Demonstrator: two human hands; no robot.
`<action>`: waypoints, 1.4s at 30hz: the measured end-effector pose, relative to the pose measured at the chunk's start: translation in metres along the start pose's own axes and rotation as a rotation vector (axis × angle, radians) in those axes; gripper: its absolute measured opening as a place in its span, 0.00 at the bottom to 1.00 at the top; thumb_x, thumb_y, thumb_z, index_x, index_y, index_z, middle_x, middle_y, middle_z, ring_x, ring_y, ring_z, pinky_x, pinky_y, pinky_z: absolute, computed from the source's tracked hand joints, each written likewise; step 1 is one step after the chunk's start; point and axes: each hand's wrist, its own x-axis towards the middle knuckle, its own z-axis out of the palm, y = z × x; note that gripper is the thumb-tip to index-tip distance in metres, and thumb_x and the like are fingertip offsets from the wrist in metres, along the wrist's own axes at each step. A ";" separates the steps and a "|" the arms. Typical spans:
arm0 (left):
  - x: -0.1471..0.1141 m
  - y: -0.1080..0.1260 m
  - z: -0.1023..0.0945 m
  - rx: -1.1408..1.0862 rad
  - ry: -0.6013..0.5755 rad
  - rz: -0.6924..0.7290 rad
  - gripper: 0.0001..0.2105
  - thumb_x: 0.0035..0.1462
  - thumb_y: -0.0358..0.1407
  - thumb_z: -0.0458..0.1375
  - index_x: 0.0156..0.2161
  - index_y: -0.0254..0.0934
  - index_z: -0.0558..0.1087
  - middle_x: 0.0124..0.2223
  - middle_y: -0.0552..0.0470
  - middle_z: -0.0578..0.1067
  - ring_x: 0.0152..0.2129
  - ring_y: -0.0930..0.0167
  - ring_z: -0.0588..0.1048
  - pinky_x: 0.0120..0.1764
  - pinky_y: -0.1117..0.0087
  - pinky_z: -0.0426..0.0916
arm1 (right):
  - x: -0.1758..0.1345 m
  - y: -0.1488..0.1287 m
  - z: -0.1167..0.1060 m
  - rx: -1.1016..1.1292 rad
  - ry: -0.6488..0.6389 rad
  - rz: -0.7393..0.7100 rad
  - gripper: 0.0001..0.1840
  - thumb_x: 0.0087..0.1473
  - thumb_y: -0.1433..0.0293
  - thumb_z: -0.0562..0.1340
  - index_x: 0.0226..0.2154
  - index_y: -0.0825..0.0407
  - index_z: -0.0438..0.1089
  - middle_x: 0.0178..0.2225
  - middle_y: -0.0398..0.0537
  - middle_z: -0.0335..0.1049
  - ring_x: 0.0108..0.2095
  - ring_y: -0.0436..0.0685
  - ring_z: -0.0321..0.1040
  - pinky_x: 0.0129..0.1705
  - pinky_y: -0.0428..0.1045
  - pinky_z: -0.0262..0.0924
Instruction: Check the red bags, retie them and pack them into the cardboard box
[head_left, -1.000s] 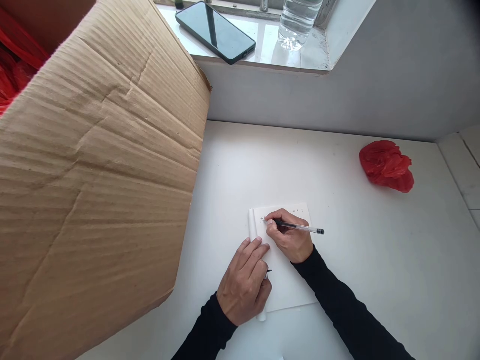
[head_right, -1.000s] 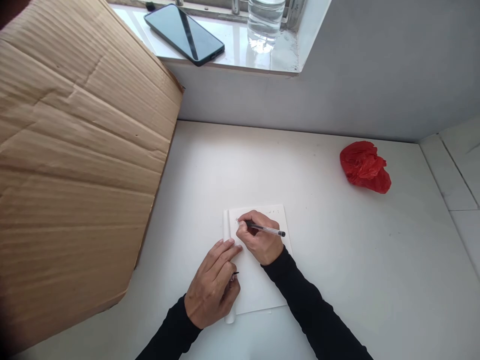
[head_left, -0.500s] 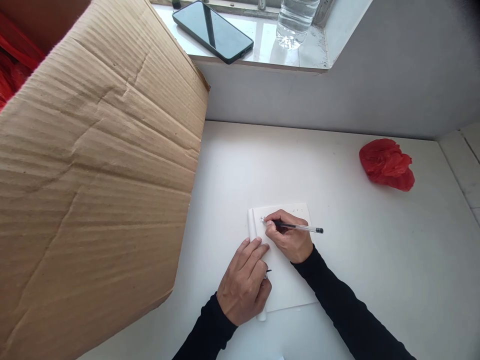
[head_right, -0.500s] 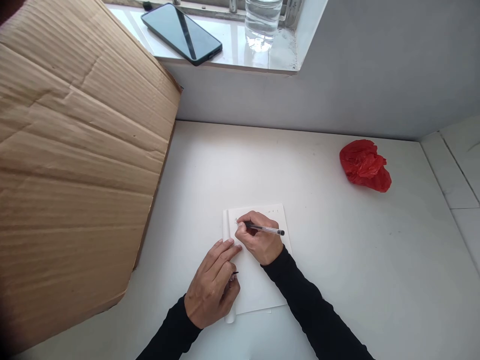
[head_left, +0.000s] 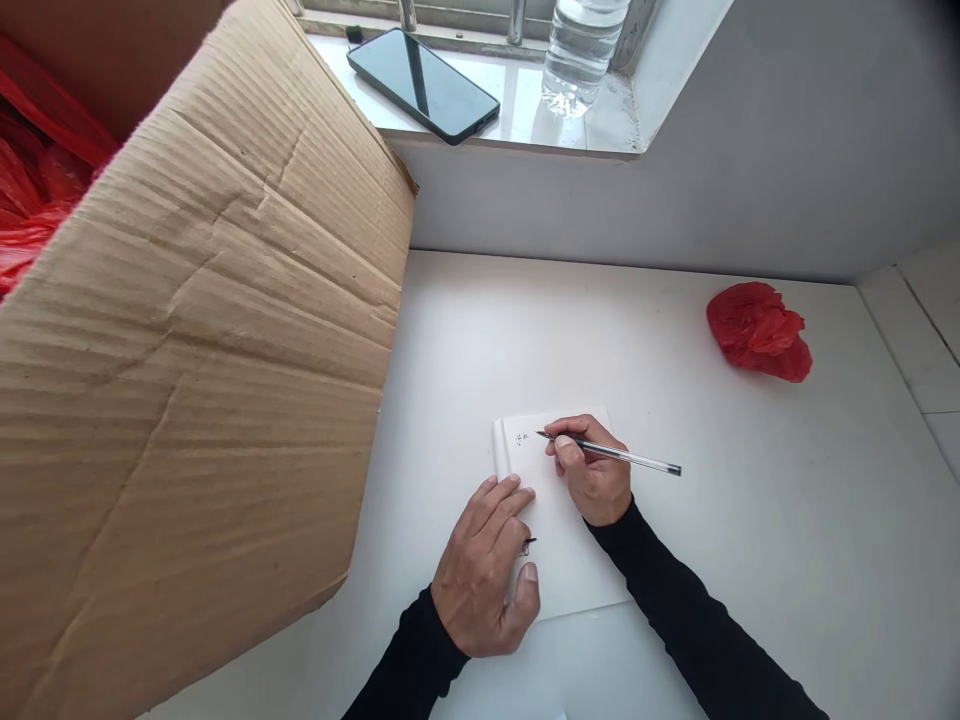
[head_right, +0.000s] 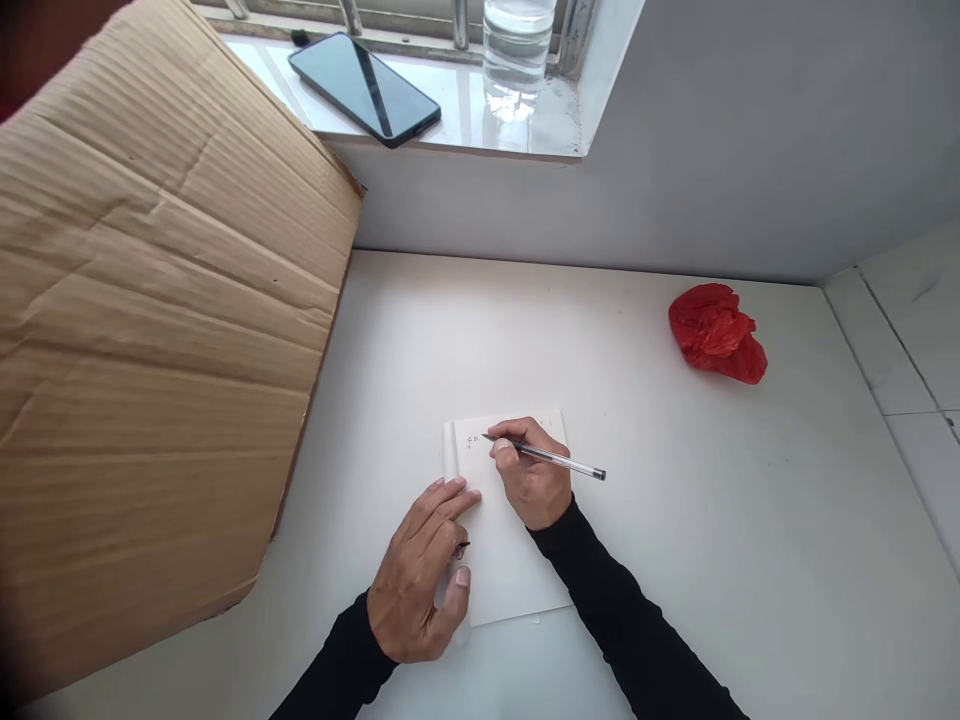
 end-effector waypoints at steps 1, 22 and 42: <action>-0.001 0.000 -0.001 -0.025 -0.011 0.000 0.08 0.53 0.26 0.49 0.39 0.36 0.64 0.55 0.36 0.73 0.63 0.54 0.62 0.62 0.44 0.59 | 0.000 0.000 0.000 0.022 0.012 0.004 0.08 0.58 0.66 0.59 0.38 0.50 0.71 0.28 0.44 0.72 0.24 0.52 0.68 0.25 0.48 0.63; -0.004 0.035 -0.006 0.045 0.280 -0.147 0.12 0.59 0.23 0.61 0.46 0.37 0.71 0.29 0.53 0.70 0.29 0.70 0.64 0.37 0.65 0.63 | -0.074 -0.034 -0.042 0.258 -0.247 0.236 0.11 0.63 0.59 0.62 0.36 0.50 0.71 0.29 0.45 0.72 0.31 0.54 0.71 0.27 0.46 0.66; -0.006 0.044 -0.009 -0.046 0.025 -0.097 0.07 0.64 0.25 0.54 0.42 0.39 0.68 0.29 0.55 0.69 0.27 0.71 0.61 0.38 0.64 0.60 | -0.083 -0.035 -0.042 0.255 -0.410 0.243 0.23 0.68 0.53 0.53 0.41 0.52 0.74 0.30 0.46 0.70 0.30 0.52 0.66 0.30 0.48 0.60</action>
